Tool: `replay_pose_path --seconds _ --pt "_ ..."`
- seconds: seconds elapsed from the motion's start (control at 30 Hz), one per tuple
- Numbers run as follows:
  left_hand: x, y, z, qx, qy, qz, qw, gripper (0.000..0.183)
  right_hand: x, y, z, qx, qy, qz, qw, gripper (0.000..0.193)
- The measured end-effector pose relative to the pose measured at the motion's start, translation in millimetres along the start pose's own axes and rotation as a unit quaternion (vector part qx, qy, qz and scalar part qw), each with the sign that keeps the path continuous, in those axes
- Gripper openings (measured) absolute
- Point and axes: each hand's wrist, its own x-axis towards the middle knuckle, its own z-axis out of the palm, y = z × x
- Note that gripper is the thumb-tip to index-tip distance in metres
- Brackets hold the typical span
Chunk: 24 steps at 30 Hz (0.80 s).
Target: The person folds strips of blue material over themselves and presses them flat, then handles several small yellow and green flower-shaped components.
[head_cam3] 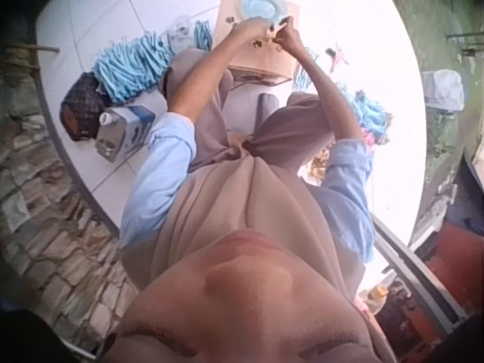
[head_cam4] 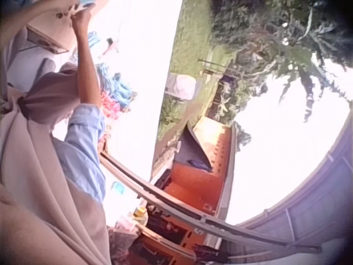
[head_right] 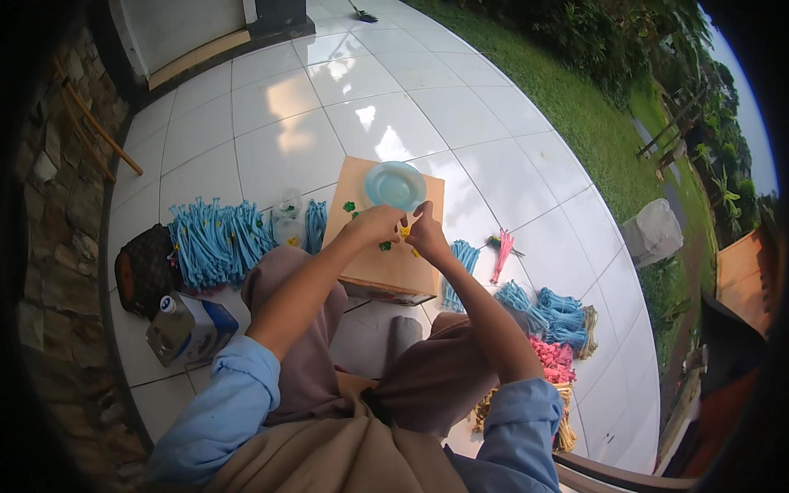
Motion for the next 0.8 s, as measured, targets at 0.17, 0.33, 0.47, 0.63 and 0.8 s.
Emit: replay_pose_path --seconds 0.17,0.33,0.47,0.63,0.8 --pt "-3.0 10.6 -5.0 -0.012 0.01 0.036 0.999 0.02 3.4 0.6 -16.4 0.167 0.015 0.025 0.985 0.054" --pt "-9.0 -12.1 -54.2 -0.024 0.165 0.048 0.985 0.018 15.6 -22.8 -19.6 0.097 0.046 0.018 0.994 0.037" --pt "-16.0 -27.1 -89.2 -0.054 0.176 -0.019 0.983 0.019 21.0 -13.1 -14.2 -0.245 0.084 -0.084 0.962 0.044" --pt "-27.7 -30.6 -97.7 -0.047 0.195 -0.074 0.977 0.021 26.4 1.9 -5.8 -0.315 0.076 -0.104 0.94 0.052" --pt "-31.2 -25.2 -95.0 -0.066 0.216 -0.058 0.973 0.02 29.6 10.3 0.5 -0.327 0.072 -0.082 0.939 0.047"
